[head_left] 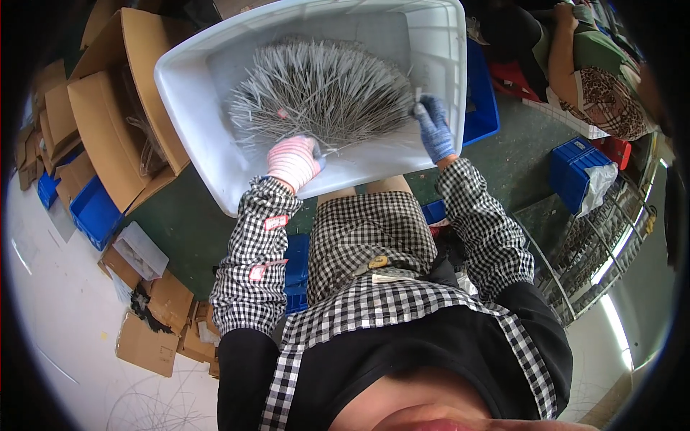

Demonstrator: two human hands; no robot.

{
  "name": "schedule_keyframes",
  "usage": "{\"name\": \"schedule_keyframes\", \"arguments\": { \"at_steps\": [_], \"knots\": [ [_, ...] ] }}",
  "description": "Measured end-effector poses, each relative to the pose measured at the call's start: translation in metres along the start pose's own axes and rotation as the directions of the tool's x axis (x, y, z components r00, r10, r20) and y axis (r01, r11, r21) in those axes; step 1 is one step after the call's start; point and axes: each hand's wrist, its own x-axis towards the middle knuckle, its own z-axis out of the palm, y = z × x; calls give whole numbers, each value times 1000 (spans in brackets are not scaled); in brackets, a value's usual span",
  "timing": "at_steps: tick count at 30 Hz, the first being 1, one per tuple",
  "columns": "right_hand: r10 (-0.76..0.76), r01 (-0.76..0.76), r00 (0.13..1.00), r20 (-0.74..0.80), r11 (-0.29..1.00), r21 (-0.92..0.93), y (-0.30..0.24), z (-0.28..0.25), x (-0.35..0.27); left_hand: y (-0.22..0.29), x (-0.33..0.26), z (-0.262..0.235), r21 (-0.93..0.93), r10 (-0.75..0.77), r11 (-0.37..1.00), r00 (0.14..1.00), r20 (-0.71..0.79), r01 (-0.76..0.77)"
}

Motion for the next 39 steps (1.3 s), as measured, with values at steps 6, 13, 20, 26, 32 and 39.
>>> {"name": "schedule_keyframes", "arguments": {
  "at_steps": [6,13,20,26,32,39],
  "knots": [
    [-215,321,926,311,883,-344,-40,71,-13,17,19,-30,-44,49,997,955,-294,-65],
    [-205,211,977,64,857,-469,-17,84,5,13,11,-10,-293,-15,935,805,-593,-199],
    [138,-107,975,-174,978,178,-19,30,-4,-85,26,106,-984,-569,119,821,39,129],
    [554,-539,831,-57,826,167,101,-32,-29,-93,41,97,-798,-520,-603,758,393,0],
    [750,-468,650,124,524,-712,140,16,-18,-116,37,100,-855,-559,-517,741,371,38],
    [958,-565,287,15,157,810,98,34,7,-83,69,94,-741,-539,-657,774,333,-138]
  ]
}}
